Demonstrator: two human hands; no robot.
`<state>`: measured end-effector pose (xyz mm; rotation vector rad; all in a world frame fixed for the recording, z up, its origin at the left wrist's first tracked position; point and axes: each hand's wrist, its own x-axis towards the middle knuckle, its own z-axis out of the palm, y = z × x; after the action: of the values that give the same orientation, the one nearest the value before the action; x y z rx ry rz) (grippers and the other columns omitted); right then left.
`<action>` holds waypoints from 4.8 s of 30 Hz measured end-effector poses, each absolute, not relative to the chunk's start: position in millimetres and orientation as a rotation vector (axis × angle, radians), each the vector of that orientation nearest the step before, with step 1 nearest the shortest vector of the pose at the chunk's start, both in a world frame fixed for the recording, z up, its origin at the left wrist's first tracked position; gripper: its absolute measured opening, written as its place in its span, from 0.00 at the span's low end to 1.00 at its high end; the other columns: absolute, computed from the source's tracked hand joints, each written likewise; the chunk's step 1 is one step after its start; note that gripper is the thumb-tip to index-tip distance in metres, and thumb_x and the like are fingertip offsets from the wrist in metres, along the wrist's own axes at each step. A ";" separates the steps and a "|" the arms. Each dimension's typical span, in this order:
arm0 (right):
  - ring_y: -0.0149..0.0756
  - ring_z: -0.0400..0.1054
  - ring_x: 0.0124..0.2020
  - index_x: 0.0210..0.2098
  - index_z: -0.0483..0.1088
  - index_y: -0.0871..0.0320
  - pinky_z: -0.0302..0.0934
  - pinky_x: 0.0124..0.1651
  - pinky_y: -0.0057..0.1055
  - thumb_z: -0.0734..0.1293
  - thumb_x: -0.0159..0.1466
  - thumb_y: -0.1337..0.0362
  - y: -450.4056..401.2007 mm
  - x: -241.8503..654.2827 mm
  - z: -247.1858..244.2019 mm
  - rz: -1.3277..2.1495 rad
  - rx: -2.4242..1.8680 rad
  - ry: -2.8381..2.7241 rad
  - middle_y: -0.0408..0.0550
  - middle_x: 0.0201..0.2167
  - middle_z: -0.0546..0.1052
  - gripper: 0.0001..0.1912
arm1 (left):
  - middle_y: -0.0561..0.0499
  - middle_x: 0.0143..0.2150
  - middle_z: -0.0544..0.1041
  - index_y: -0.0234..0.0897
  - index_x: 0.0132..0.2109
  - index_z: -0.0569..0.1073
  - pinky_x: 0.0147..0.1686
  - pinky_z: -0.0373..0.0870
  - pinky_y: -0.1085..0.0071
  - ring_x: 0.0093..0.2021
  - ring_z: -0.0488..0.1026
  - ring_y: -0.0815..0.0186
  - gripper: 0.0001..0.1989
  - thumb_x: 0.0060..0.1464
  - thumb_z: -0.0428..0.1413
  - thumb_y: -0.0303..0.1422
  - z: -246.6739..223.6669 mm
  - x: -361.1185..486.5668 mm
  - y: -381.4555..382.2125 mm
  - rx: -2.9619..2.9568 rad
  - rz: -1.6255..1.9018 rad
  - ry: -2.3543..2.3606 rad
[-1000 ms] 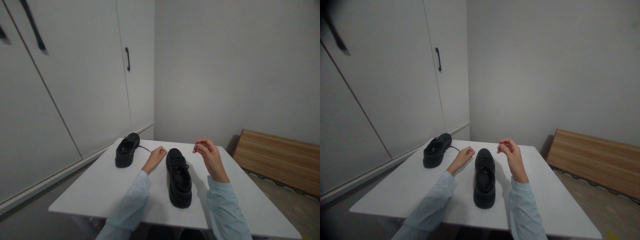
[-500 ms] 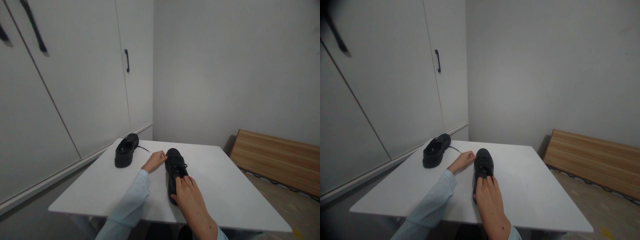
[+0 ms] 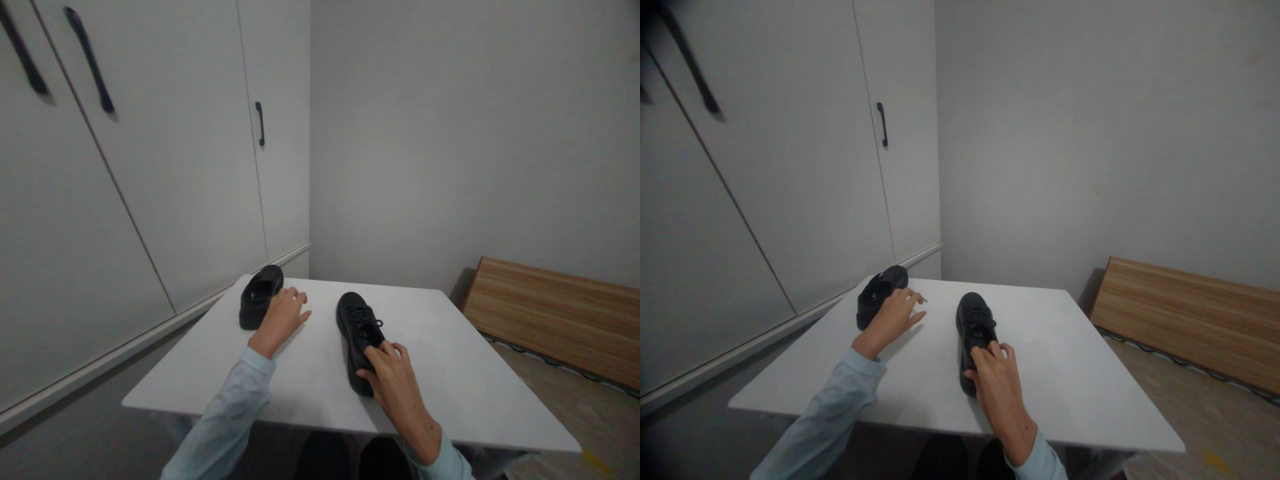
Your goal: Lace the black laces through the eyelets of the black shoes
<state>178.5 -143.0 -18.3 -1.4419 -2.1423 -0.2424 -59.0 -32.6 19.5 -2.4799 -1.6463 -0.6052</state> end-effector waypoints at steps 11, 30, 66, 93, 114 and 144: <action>0.44 0.67 0.39 0.32 0.66 0.57 0.52 0.42 0.38 0.62 0.63 0.64 -85.1 279.3 -0.4 -0.607 -1.621 -2.027 0.52 0.32 0.76 0.04 | 0.34 0.56 0.67 0.32 0.61 0.59 0.56 0.45 0.35 0.60 0.56 0.47 0.27 0.54 0.52 0.29 -3.7 -123.1 -44.8 -2.036 -0.338 -1.862; 0.46 0.70 0.37 0.40 0.68 0.57 0.61 0.39 0.37 0.64 0.57 0.63 -41.8 404.6 -42.3 -0.446 -1.774 -1.957 0.56 0.36 0.74 0.10 | 0.38 0.52 0.70 0.33 0.54 0.63 0.47 0.64 0.62 0.54 0.64 0.52 0.23 0.49 0.55 0.26 -4.0 -143.2 -21.6 -2.217 -0.365 -1.901; 0.37 0.68 0.27 0.37 0.69 0.58 0.59 0.35 0.32 0.55 0.60 0.63 -9.1 238.4 -53.8 0.089 -1.487 -1.600 0.47 0.24 0.74 0.13 | 0.46 0.43 0.77 0.37 0.51 0.71 0.45 0.60 0.63 0.46 0.68 0.55 0.16 0.54 0.56 0.30 57.8 -97.4 -23.6 -2.301 -0.489 -1.563; 0.33 0.65 0.22 0.36 0.66 0.58 0.60 0.25 0.29 0.60 0.60 0.49 -16.0 232.1 -45.6 0.594 -1.248 -1.340 0.45 0.25 0.72 0.18 | 0.51 0.37 0.73 0.37 0.48 0.67 0.43 0.61 0.62 0.41 0.66 0.61 0.10 0.58 0.52 0.27 -13.3 61.1 -122.7 -2.645 -0.618 -1.214; 0.41 0.65 0.42 0.45 0.70 0.55 0.62 0.45 0.39 0.63 0.60 0.55 -23.8 224.1 -42.8 0.521 -1.207 -1.629 0.51 0.43 0.70 0.17 | 0.44 0.47 0.73 0.35 0.53 0.66 0.50 0.65 0.66 0.48 0.70 0.63 0.17 0.59 0.50 0.36 21.6 -20.6 -56.0 -2.895 -0.853 -1.417; 0.41 0.66 0.41 0.40 0.71 0.57 0.61 0.43 0.37 0.59 0.58 0.59 -21.3 234.4 -40.7 0.420 -1.222 -1.572 0.51 0.40 0.73 0.14 | 0.34 0.44 0.75 0.31 0.52 0.67 0.43 0.69 0.59 0.44 0.75 0.54 0.18 0.58 0.40 0.21 -25.7 -129.2 -8.0 -2.371 0.164 -1.934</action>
<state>234.4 -21.3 -40.7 -1.2217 -1.5724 0.4195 -129.2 -8.0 -25.7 -2.3709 -1.9341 0.1644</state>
